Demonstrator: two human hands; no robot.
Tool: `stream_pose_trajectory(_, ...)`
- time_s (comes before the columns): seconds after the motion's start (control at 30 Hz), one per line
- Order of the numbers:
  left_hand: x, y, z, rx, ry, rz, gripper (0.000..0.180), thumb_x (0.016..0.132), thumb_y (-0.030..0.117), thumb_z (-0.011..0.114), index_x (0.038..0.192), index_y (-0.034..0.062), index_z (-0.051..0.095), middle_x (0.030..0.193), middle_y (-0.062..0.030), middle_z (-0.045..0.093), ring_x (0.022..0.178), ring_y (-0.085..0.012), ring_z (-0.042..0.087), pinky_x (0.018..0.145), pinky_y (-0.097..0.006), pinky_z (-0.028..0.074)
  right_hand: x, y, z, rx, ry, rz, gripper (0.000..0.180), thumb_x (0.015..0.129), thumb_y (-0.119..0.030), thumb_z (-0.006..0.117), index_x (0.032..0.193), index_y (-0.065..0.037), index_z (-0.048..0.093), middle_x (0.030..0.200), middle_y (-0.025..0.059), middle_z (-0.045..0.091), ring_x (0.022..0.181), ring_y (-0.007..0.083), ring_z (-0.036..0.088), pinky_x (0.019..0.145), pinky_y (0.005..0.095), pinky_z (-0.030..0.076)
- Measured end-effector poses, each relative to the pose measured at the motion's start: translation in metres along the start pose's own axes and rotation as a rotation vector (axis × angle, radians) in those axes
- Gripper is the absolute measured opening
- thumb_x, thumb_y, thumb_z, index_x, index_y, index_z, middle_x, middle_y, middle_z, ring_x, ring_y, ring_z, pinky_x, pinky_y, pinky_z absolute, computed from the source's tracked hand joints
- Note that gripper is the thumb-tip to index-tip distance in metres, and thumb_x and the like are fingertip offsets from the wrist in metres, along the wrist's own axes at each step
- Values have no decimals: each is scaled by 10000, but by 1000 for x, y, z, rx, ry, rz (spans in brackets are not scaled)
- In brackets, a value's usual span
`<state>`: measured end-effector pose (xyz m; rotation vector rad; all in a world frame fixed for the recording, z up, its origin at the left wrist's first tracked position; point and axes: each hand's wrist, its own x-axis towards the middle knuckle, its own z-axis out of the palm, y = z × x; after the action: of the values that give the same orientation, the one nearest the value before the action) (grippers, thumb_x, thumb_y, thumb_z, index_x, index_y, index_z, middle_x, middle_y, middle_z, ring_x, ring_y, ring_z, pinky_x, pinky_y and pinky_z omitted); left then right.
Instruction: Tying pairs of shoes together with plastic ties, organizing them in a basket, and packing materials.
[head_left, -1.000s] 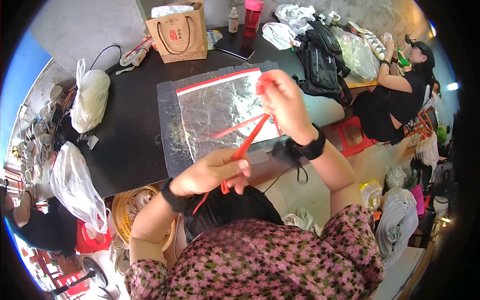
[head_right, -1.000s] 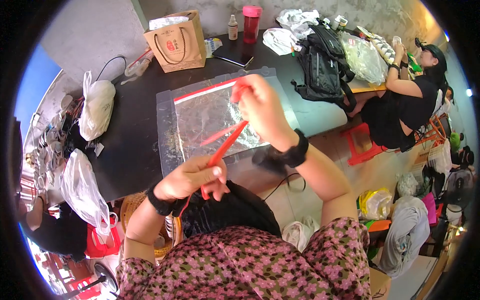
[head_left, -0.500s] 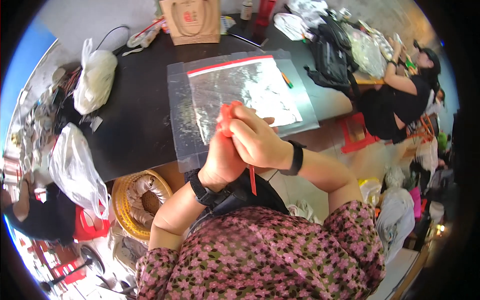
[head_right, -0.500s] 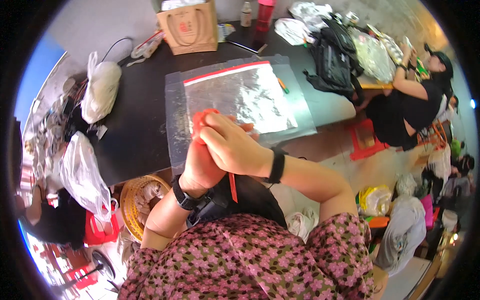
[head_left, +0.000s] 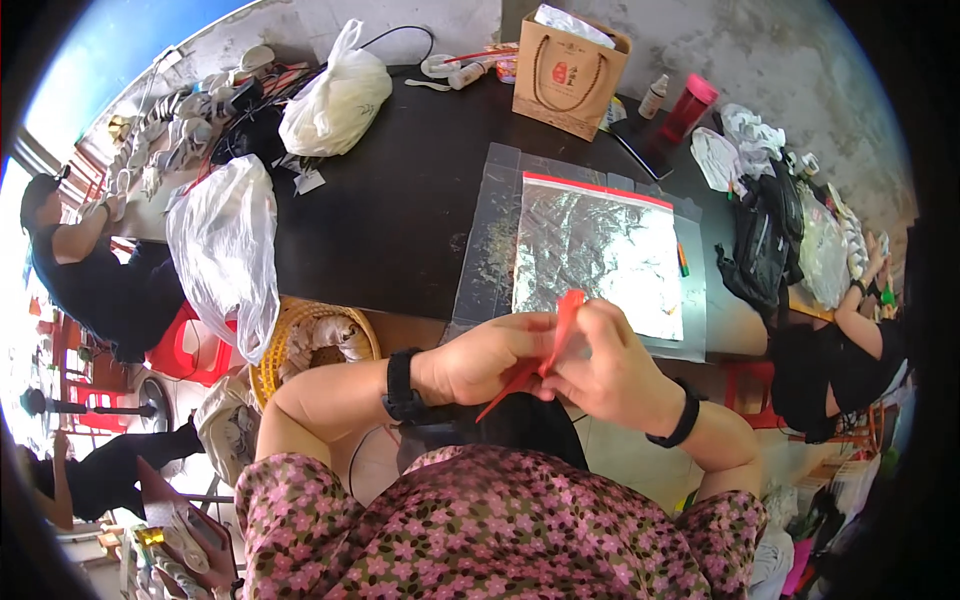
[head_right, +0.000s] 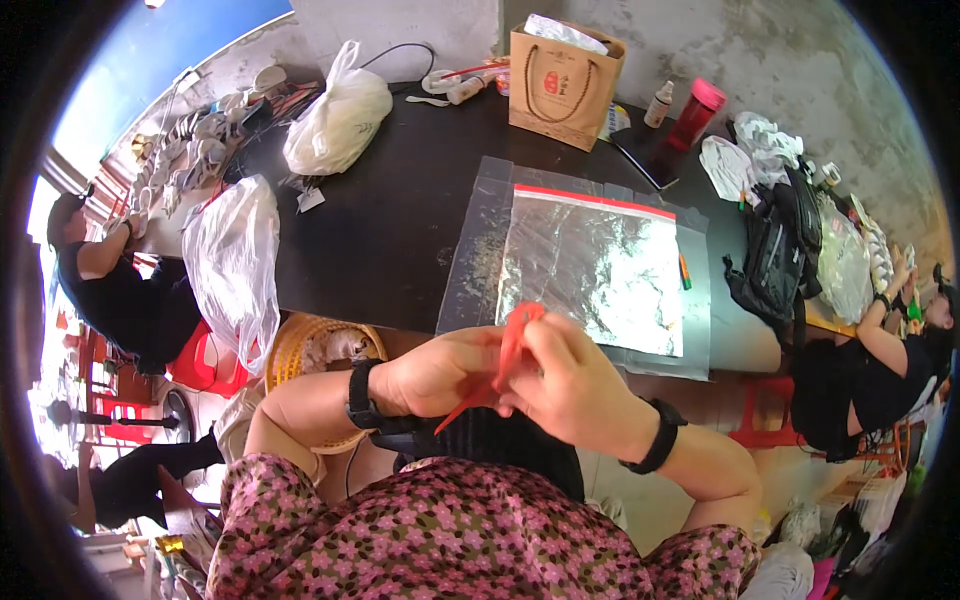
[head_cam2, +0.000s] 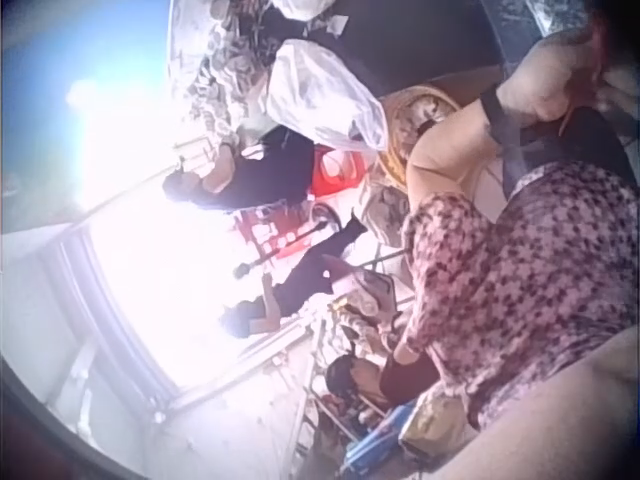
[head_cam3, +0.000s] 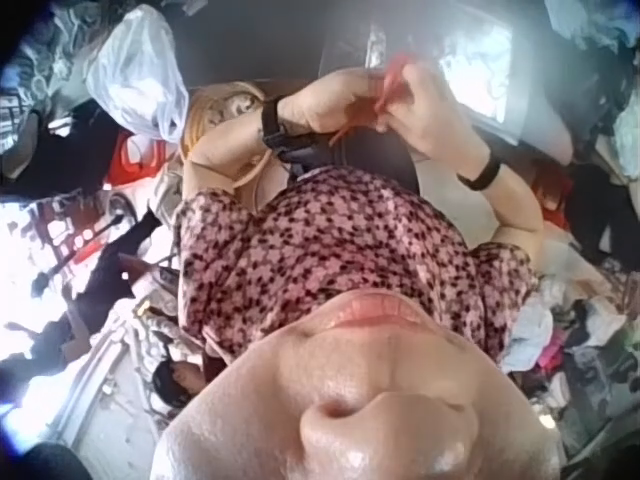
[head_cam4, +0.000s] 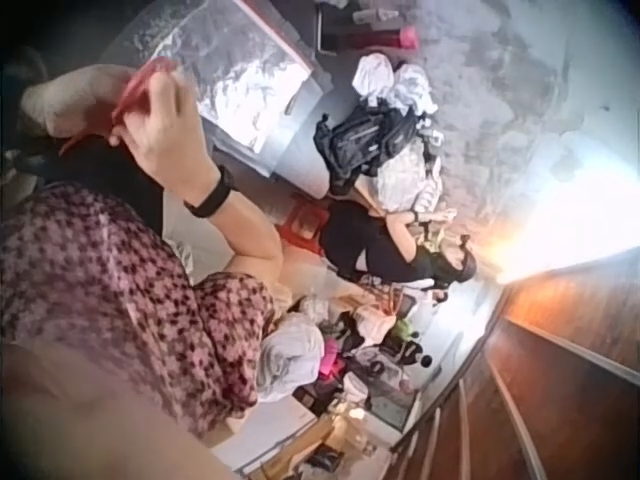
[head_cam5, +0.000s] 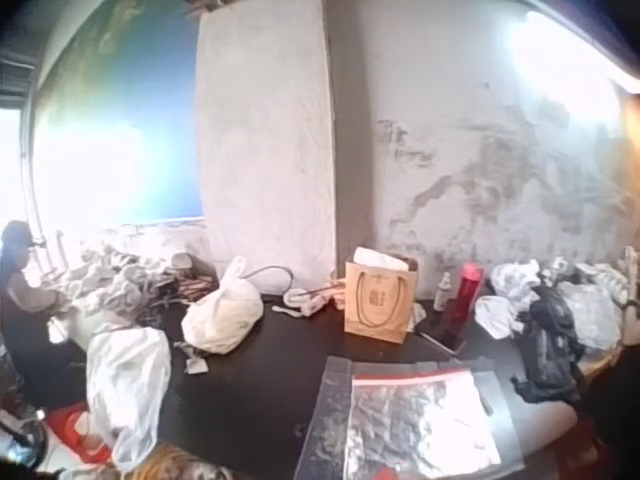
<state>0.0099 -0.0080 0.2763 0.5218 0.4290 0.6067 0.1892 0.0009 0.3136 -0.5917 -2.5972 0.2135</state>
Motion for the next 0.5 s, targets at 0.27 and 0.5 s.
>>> stream_pose_trajectory(0.27,-5,41,5,417,238,1,266,786,59,400,1015,-1,521,732,-35,546,561,-83,502,469,-206,417,13,2,-16,109,-161,-107,402,578,-140,726,934,-27,578,1086,174,425,1042,339,446,874,375,427)
stream_pose_trajectory(0.5,20,172,-139,1055,715,294,272,748,7,435,978,1,579,723,-60,573,549,-112,497,432,-267,380,-4,34,-52,86,-184,73,359,594,-61,702,926,-28,572,1001,137,522,929,298,542,771,360,474)
